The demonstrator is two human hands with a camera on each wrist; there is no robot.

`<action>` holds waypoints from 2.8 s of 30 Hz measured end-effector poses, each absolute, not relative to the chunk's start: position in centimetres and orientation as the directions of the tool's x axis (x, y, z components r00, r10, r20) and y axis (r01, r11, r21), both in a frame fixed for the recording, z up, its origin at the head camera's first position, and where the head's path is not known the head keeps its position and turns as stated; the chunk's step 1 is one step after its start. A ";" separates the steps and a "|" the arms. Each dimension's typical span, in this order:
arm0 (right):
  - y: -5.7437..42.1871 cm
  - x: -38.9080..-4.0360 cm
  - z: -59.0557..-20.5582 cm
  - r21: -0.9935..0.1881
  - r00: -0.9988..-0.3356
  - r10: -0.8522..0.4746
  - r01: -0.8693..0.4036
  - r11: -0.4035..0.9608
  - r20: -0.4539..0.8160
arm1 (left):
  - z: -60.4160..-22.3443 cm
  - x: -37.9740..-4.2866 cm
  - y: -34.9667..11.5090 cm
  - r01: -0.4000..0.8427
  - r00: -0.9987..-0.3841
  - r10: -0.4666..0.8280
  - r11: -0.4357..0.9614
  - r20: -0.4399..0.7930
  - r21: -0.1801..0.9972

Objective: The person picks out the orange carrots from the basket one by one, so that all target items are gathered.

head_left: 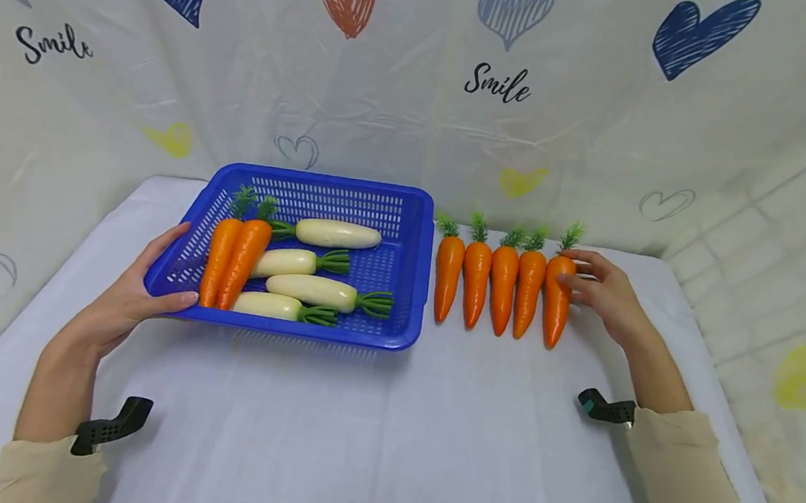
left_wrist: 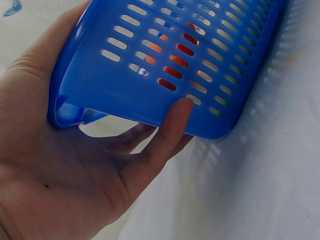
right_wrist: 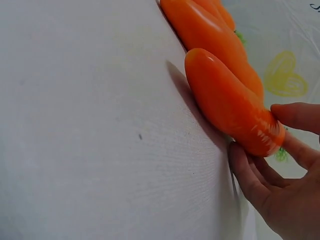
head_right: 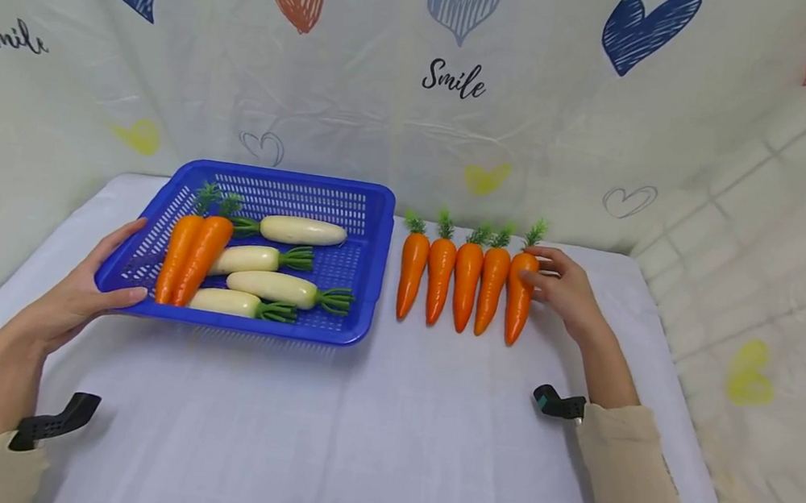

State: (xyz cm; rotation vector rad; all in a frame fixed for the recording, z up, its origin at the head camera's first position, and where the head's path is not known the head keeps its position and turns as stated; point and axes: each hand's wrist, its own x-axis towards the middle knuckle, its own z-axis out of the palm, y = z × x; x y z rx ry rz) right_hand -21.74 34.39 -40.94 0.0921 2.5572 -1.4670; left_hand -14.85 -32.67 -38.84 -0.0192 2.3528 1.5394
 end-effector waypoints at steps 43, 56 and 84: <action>34.2 -21.8 -40.8 -0.724 -0.997 0.069 0.075 0.686 -0.038 | -38.7 -14.6 -32.6 -0.186 -0.948 0.161 0.414 -0.273 0.891; 34.0 -21.5 -41.2 -0.775 -0.992 0.047 0.121 0.620 -0.117 | -38.6 -14.5 -32.4 -0.186 -0.951 0.153 0.414 -0.269 0.891; 34.2 -21.5 -41.4 -0.772 -0.988 0.041 0.142 0.619 -0.148 | -38.8 -14.9 -32.4 -0.194 -0.950 0.149 0.405 -0.274 0.894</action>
